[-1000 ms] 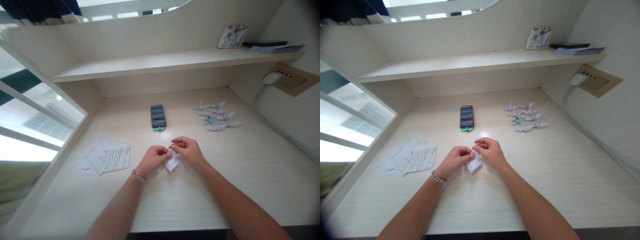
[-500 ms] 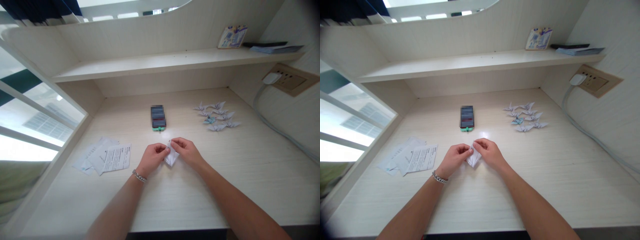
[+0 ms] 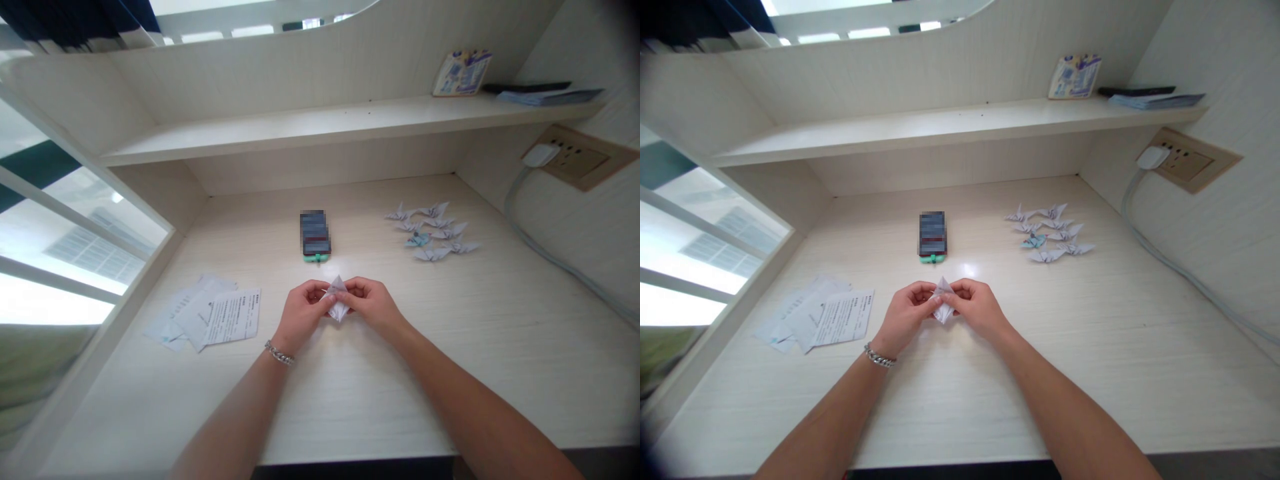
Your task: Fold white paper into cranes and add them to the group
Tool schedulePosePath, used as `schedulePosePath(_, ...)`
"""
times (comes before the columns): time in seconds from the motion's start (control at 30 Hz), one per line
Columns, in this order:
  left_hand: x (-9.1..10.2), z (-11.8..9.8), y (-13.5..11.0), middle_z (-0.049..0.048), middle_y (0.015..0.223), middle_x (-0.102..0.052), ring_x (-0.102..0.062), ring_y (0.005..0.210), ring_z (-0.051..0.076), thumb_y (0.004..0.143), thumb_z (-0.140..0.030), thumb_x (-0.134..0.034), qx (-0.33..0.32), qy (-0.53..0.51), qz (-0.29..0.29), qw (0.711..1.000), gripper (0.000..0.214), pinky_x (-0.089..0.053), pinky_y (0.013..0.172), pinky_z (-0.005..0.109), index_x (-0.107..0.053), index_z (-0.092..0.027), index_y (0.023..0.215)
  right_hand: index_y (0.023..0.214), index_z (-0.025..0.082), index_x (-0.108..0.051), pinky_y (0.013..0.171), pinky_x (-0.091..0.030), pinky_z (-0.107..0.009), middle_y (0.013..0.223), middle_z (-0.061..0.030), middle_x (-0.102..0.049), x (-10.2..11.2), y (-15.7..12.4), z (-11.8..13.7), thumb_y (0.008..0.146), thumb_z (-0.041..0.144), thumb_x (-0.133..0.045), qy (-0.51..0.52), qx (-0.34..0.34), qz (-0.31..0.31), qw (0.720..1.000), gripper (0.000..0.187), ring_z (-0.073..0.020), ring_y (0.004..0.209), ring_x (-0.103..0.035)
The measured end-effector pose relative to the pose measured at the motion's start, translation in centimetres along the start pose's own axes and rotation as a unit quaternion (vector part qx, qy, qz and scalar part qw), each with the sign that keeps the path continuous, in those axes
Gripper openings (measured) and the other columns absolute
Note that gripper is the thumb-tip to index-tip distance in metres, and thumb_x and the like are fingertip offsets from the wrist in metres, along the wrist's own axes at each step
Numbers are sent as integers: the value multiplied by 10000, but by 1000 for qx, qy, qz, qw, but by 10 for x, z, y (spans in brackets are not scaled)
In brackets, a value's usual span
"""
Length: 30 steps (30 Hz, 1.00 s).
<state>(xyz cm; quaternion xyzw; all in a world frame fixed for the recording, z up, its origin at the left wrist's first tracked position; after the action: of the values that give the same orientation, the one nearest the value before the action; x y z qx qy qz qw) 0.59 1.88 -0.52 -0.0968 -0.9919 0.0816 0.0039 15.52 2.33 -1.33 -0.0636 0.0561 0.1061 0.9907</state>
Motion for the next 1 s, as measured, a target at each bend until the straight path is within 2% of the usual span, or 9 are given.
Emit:
schedulePosePath(0.1, -1, -1, -1, 41, 691, -616, -587, 634, 134, 652, -339, -680, -3, -14, -13, 1000, 383, -507, 567, 249, -581, -113, 944, 802, 160, -654, 543, -475, -265, 718, -38, -673, 0, 0, -2, 633, 433, -677, 6, -1, -3, 1000, 322, -168, 634, -616)
schedulePosePath(0.27, -6, 1, -3, 15, 691, -602, -582, 617, 119, 660, -315, -675, 13, -61, 7, 998, 432, -515, 597, 271, -543, -144, 1035, 768, 166, -633, 566, -483, -277, 703, -36, -666, 1, 1, -3, 664, 437, -649, 4, 24, -39, 999, 291, -171, 634, -613)
schedulePosePath(0.53, -8, 1, -3, -22, 592, -555, -558, 545, 103, 618, -292, -703, 33, -49, 0, 998, 458, -496, 549, 246, -550, -135, 1020, 753, 165, -633, 577, -482, -281, 692, -39, -671, 0, 1, 0, 627, 407, -681, -16, 37, -53, 998, 277, -175, 630, -617)
schedulePosePath(0.73, -13, -1, -6, -8, 641, -575, -621, 600, 146, 635, -241, -691, 62, -74, 32, 995, 444, -505, 586, 280, -512, -130, 1025, 771, 158, -633, 555, -467, -271, 702, -47, -670, 1, 0, 1, 656, 384, -663, -34, 55, -87, 994, 255, -168, 618, -610)
schedulePosePath(0.83, -12, -1, -5, 0, 649, -588, -625, 582, 147, 625, -227, -694, 59, -57, 34, 996, 430, -496, 557, 262, -519, -128, 1004, 775, 161, -628, 576, -483, -286, 710, -46, -672, 0, 0, 1, 654, 392, -665, -13, 39, -71, 997, 263, -176, 631, -619)
schedulePosePath(1.0, -12, -2, -5, 3, 643, -599, -622, 571, 142, 628, -221, -685, 59, -49, 39, 996, 397, -488, 537, 247, -530, -129, 981, 779, 154, -624, 613, -501, -308, 747, -57, -680, 0, 1, 1, 550, 354, -747, -1, 26, -39, 999, 328, -197, 673, -629)
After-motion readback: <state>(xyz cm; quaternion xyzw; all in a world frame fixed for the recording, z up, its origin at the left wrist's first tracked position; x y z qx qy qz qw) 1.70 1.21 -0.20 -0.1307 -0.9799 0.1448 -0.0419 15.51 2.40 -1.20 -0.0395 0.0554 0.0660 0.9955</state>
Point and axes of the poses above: each hand's wrist, its own y-axis towards the middle knuckle, its own x-axis out of the back of the hand, z = x × y, the point moved 2 cm from there along y, towards the middle knuckle
